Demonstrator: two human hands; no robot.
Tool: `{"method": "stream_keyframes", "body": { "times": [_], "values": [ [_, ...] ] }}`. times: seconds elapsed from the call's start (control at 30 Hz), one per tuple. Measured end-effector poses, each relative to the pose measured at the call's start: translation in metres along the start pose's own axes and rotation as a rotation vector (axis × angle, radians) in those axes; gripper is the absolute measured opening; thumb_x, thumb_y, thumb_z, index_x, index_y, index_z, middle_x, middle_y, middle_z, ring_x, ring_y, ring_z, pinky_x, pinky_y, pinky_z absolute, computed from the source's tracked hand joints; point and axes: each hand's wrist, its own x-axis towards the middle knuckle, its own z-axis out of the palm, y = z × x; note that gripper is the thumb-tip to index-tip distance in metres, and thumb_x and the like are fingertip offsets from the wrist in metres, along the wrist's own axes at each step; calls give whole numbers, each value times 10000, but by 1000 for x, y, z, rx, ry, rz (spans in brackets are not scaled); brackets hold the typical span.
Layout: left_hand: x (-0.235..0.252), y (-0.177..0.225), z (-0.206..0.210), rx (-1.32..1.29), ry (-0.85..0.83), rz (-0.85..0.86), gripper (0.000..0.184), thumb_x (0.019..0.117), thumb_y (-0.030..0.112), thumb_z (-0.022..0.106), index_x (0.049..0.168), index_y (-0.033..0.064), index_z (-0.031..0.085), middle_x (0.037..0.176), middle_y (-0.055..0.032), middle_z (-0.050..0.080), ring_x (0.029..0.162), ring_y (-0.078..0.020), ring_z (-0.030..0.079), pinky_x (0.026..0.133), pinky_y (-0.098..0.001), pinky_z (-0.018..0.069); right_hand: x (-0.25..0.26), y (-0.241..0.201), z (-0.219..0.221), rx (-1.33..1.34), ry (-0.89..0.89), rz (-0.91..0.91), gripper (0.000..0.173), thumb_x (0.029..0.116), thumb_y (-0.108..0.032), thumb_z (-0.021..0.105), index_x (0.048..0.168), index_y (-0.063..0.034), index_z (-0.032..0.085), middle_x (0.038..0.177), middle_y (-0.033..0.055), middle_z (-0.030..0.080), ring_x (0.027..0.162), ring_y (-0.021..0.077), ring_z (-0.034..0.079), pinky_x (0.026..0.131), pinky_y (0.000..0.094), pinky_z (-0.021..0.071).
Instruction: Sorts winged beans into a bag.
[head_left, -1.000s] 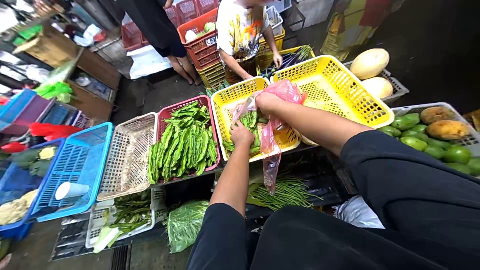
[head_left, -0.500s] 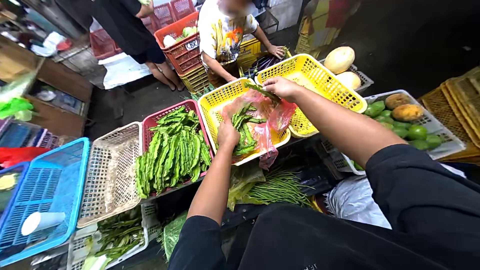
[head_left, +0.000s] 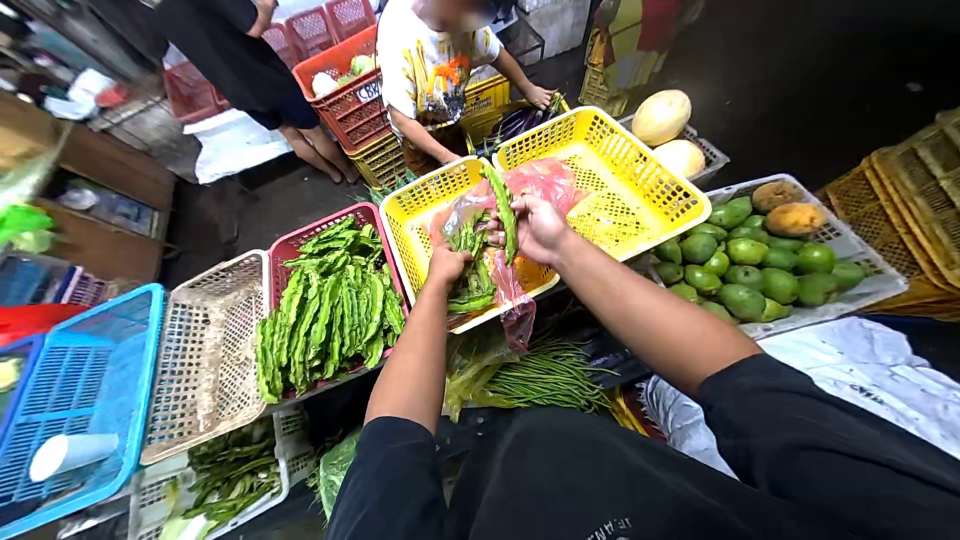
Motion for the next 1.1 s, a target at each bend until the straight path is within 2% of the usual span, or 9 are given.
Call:
{"method": "stream_keyframes", "body": {
  "times": [0.13, 0.3, 0.4, 0.5, 0.67, 0.77, 0.87, 0.97, 1.1],
  "values": [
    [-20, 25, -26, 116, -122, 102, 436, 969, 249, 663, 1336, 23, 601, 1241, -262, 649, 1149, -396, 641, 982, -627, 507, -4, 18, -26, 49, -37, 107, 373, 1063, -305, 318, 1188, -86, 592, 1027, 106, 716, 878, 250, 713, 795, 471, 597],
    [-51, 54, -75, 260, -243, 299, 307, 914, 113, 686, 1201, 9, 649, 1063, -202, 702, 937, -319, 699, 854, -566, 569, -12, 5, -32, 69, -73, 86, 423, 1105, -301, 282, 1250, -43, 583, 1055, 132, 717, 911, 255, 715, 826, 447, 598],
    [-83, 73, -136, 389, -233, 388, 257, 889, 84, 719, 1142, 50, 685, 994, -145, 714, 865, -263, 693, 791, -524, 571, -28, -3, -31, 30, -108, 46, 351, 1109, -232, 353, 1347, -38, 524, 1136, 157, 701, 965, 278, 714, 868, 466, 599],
    [-105, 77, -213, 439, -108, 408, 292, 874, 28, 724, 1162, 65, 692, 1059, -128, 721, 953, -252, 694, 871, -532, 563, -46, 2, -33, -126, -199, 9, 349, 1099, -206, 377, 1379, -66, 531, 1125, 130, 705, 947, 238, 711, 864, 430, 602],
    [-82, 36, -307, 489, 92, 302, 336, 839, -2, 768, 1160, 26, 673, 1052, -190, 702, 936, -318, 688, 853, -572, 553, -57, 28, -24, -170, -215, 26, 316, 1088, -153, 367, 1301, -20, 558, 1109, 163, 703, 940, 252, 713, 852, 421, 605],
    [-42, -18, -331, 438, 32, 199, 408, 835, 40, 810, 1213, 17, 655, 1108, -221, 693, 1019, -358, 679, 932, -600, 532, -60, 41, -6, -203, -180, 44, 300, 1083, -131, 372, 1293, -14, 553, 1111, 160, 706, 936, 253, 718, 837, 414, 613],
    [-20, -58, -348, 296, 59, 142, 317, 905, 107, 768, 1189, 7, 669, 1099, -214, 703, 999, -330, 691, 933, -571, 540, -61, 50, 12, -240, -153, 30, 289, 1069, -124, 367, 1283, -28, 536, 1120, 159, 705, 935, 254, 723, 827, 407, 618],
    [-21, -58, -368, 271, 80, 204, 237, 940, 116, 731, 1137, -2, 676, 1058, -204, 704, 967, -313, 687, 915, -565, 537, -60, 58, 29, -246, -123, 2, 275, 1058, -98, 386, 1283, -31, 528, 1129, 174, 702, 917, 261, 730, 809, 399, 625],
    [-19, -45, -376, 534, -17, 232, 250, 866, 54, 770, 1111, 37, 721, 1047, -209, 716, 985, -365, 688, 900, -636, 521, -53, 62, 63, -364, -101, -27, 263, 1053, -91, 421, 1257, -28, 575, 1106, 137, 693, 907, 227, 715, 814, 383, 620]
  ]
}}
